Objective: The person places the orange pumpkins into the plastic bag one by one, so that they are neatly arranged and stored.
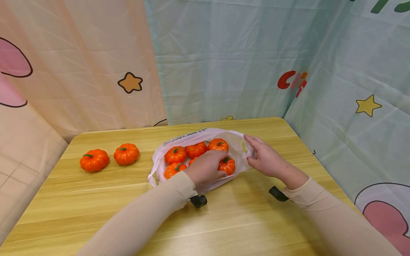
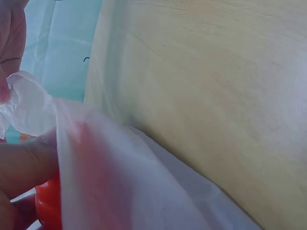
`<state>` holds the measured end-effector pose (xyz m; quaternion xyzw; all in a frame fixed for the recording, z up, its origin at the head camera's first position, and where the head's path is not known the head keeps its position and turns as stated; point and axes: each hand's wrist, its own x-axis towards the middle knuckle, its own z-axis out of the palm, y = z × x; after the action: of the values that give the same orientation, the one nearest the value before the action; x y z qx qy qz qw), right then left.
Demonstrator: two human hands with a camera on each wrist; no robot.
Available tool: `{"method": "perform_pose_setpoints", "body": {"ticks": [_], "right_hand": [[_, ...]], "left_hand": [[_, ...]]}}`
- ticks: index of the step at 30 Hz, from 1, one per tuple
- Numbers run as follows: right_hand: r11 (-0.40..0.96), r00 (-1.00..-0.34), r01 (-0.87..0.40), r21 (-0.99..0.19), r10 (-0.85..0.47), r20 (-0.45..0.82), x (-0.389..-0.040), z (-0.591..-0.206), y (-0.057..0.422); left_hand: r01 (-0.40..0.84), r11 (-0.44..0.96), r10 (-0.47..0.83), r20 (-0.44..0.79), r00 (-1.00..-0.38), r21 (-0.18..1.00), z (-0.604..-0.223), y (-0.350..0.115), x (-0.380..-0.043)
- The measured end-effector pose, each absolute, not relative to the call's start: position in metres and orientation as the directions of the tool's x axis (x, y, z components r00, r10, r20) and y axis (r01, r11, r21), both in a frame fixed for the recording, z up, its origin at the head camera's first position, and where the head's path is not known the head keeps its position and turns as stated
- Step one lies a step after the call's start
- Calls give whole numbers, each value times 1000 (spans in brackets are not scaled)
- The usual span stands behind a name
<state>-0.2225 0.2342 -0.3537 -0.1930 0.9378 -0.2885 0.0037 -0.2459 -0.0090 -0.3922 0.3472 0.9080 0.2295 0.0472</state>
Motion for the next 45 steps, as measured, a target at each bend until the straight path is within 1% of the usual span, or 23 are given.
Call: {"method": "perform_pose_setpoints", "body": {"ticks": [7,17,27,39,45], "right_hand": [[763,-922,-373,-528,-369,118,-224,-356,235],[760,-923,-372,-532,-364,126,-224,-357,235],[769,-925,-369,-522,-359,124,-225,-357,236],[755,-927,-356,-551,-362,102,-225,-356,237],[759,-923,-368,-537,-369,110,-225,-359,238]], "left_hand": [[593,666,645,51,-763,453,-392,-11,-246],[616,686,662,17,-749,387,-389,-14,-246],[568,704,640,-33,-768,427,-387,-18,-248],[562,714,629,-31,-777,418,-389,-20,-252],[535,722,614,-49,-788,438,-388,-20,-252]]}}
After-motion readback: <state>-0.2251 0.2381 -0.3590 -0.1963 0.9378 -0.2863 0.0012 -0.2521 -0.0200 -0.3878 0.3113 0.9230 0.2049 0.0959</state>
